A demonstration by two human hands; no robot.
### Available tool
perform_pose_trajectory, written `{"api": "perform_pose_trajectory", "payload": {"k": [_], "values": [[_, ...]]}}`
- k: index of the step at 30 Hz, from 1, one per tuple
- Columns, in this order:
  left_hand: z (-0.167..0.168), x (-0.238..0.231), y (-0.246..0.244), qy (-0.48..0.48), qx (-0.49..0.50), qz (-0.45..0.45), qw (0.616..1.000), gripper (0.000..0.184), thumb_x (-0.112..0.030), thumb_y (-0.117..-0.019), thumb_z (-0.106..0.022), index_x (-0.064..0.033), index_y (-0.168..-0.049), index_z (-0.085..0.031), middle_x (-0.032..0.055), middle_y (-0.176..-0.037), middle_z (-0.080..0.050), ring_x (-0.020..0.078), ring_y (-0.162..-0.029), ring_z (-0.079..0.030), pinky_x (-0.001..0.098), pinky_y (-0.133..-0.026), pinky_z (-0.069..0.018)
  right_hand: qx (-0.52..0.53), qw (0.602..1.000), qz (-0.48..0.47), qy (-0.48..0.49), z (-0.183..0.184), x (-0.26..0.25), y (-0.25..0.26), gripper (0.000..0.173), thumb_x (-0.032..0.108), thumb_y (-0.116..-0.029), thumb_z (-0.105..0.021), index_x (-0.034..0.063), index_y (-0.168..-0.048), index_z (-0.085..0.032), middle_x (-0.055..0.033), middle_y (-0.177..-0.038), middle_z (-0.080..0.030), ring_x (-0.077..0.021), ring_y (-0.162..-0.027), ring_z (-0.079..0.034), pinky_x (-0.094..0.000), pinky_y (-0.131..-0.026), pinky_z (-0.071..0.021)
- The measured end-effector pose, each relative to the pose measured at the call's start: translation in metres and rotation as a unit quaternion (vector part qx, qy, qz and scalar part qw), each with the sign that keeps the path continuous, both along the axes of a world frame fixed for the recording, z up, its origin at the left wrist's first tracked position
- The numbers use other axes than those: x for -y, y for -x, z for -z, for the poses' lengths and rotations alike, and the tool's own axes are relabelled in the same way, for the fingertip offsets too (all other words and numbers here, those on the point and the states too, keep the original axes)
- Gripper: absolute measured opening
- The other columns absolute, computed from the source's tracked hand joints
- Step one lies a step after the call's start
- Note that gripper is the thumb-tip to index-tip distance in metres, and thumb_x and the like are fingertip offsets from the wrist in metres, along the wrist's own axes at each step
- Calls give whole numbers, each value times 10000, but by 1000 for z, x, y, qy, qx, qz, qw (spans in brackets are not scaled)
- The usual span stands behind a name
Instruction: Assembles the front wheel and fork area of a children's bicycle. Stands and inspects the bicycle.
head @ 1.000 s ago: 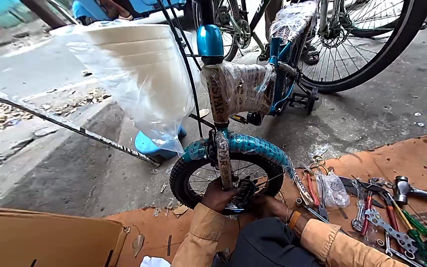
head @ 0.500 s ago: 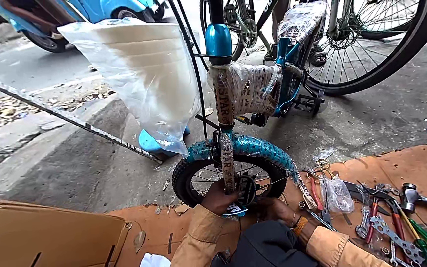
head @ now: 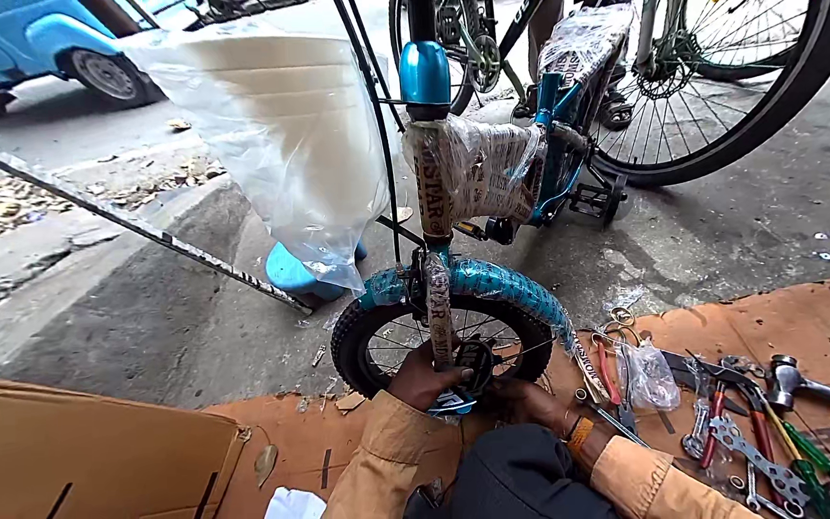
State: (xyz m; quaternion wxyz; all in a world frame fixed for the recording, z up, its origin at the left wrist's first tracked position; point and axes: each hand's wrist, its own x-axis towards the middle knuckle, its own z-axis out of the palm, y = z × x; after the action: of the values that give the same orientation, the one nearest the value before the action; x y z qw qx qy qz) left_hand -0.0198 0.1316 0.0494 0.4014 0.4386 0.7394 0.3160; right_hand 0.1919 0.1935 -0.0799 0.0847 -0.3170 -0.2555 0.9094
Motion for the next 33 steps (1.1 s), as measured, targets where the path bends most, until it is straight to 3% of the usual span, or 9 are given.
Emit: {"api": "perform_pose_trajectory", "payload": {"k": [6,11,15,18,21,23,28,31,33], "values": [[-1,1,-3,8,-19,13,1000,652,-313,-739,-898,-89,-1298,-647,72,-1132,-723,145,-1031,-694,376,-949,-570,93,991,-7,-95,-4,0,3,365,197,-1042,-566,25,-1363,-544,-137,-1175,-710,-216,-1000,-725,-368,-871,-604],[-3,-1,5,0,67,33,997,519,-202,-785,-874,-56,-1246,-684,90,-1108,-740,174,-1002,-714,362,-918,-593,104,987,-15,-121,-1,1,4,388,220,-1033,-590,12,-1358,-545,-151,-1185,-702,-225,-1032,-720,-368,-902,-601],[-6,-2,2,20,59,13,998,508,-204,-771,-888,-36,-1205,-683,113,-1059,-734,194,-945,-714,383,-870,-599,169,952,-28,-252,-2,2,2,415,250,-993,-631,8,-1327,-580,-156,-1168,-693,-234,-989,-718,-404,-873,-604],[-4,-1,1,18,44,6,999,564,-239,-757,-898,-43,-1233,-669,113,-1098,-725,192,-987,-705,388,-903,-588,193,936,14,-295,-9,2,0,441,229,-982,-624,27,-1368,-563,-135,-1171,-706,-220,-920,-737,-404,-806,-626],[-4,-1,0,22,25,6,999,570,-272,-761,-893,-55,-1239,-672,101,-1107,-727,180,-1007,-703,386,-926,-579,160,948,7,-275,-14,2,-1,556,222,-984,-639,45,-1476,-449,-126,-1170,-695,-198,-856,-728,-368,-741,-621],[-5,-1,0,22,25,6,999,560,-267,-766,-892,-51,-1234,-673,103,-1103,-728,182,-1004,-704,388,-927,-579,151,952,-4,-266,-13,2,-2,596,214,-981,-638,44,-1506,-414,-131,-1196,-688,-198,-871,-725,-365,-745,-616],[-4,-1,-1,29,6,6,1000,512,-262,-799,-875,-54,-1224,-679,115,-1064,-729,208,-926,-715,425,-867,-599,123,958,-32,-256,-12,2,0,542,192,-984,-634,49,-1479,-468,-135,-1268,-680,-213,-987,-725,-379,-823,-615],[-3,-1,0,17,7,10,1000,502,-266,-801,-870,-53,-1214,-682,111,-1055,-729,205,-929,-707,430,-872,-588,75,966,-51,-243,-12,3,4,742,203,-927,-703,65,-1551,-327,-139,-1488,-528,-201,-1193,-644,-369,-943,-573],[-3,1,0,16,14,13,1000,544,-288,-791,-873,-52,-1239,-673,107,-1080,-726,198,-966,-705,420,-896,-586,63,971,-52,-225,-10,4,5,841,206,-897,-730,90,-1572,-242,-130,-1521,-496,-197,-1216,-639,-369,-960,-574]]}}
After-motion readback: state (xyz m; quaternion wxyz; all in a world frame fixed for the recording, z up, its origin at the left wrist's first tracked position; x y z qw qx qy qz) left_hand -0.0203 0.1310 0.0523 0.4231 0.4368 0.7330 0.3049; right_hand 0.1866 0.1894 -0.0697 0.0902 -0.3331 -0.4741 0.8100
